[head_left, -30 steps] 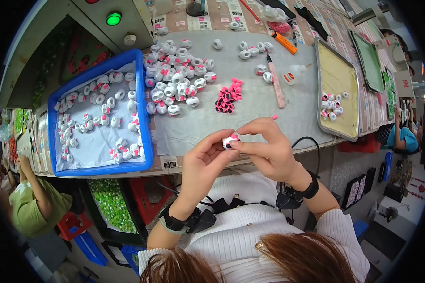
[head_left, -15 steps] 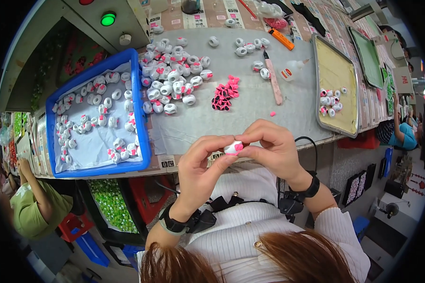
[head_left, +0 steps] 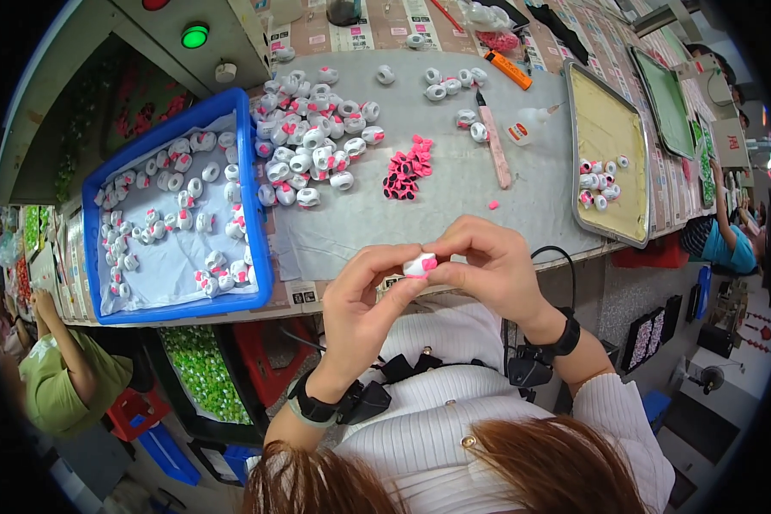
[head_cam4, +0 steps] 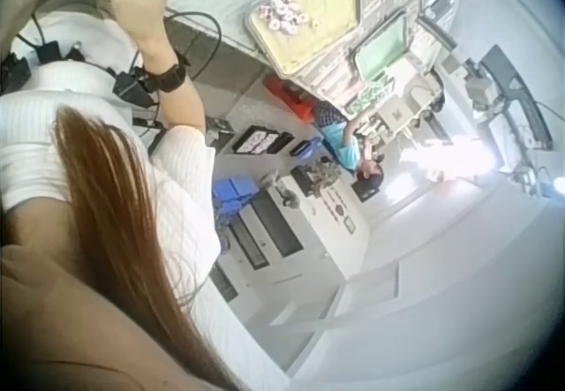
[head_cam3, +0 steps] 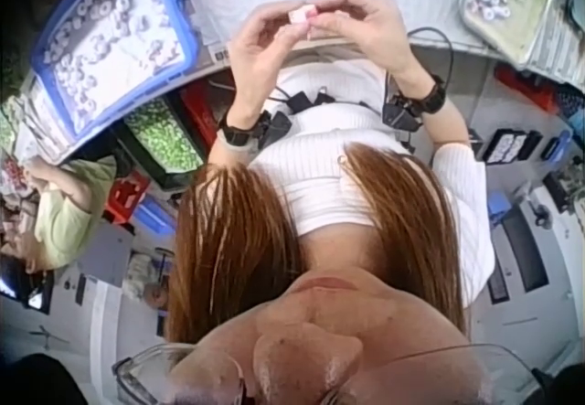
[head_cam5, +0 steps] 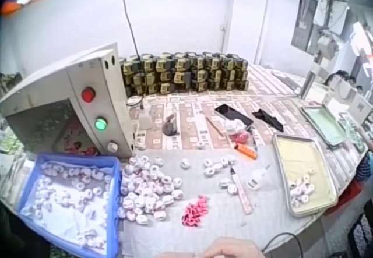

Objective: Gluing small pink bows onto white plastic cat-shaped figures.

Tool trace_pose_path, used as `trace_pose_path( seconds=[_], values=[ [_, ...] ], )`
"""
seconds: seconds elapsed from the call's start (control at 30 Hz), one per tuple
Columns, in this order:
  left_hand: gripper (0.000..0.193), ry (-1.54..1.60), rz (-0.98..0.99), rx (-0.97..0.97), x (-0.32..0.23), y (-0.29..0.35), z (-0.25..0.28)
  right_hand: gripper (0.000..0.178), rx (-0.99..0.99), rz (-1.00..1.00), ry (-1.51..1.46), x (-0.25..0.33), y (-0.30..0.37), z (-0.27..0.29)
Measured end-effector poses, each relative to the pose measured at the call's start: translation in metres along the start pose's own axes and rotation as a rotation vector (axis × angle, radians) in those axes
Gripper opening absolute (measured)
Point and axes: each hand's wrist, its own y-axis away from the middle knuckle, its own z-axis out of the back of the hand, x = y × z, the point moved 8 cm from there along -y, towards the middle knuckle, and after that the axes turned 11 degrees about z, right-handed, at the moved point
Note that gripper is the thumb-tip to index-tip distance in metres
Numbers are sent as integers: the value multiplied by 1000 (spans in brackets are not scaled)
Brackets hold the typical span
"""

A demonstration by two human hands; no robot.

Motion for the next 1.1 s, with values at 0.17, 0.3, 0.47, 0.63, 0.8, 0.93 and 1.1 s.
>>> trace_pose_path(
  seconds=[0.17, 0.3, 0.47, 0.63, 0.8, 0.93, 1.1],
  values=[
    [31, -4, -11, -18, -5, -3, 0, 26, -149, -240, -330, -14, 4, -5],
    [30, 87, 86, 43, 1, -4, 0, 28, -65, 257, 362, 32, -5, -5],
    [26, 119, 61, 52, -2, -3, -5, 28, -18, 279, 351, 27, -1, -6],
    [23, 234, 74, 84, 3, -7, -11, 26, -46, 254, 300, 27, -1, 0],
    [23, 218, 158, 126, 15, -12, -24, 26, -74, 259, 311, 22, 9, 16],
    [31, -79, 191, 59, 5, -18, -21, 26, -124, 196, 269, 24, 13, 36],
    [36, -1194, -201, -249, -20, -46, 8, 23, -634, 72, 894, 24, 45, 170]
  ],
)
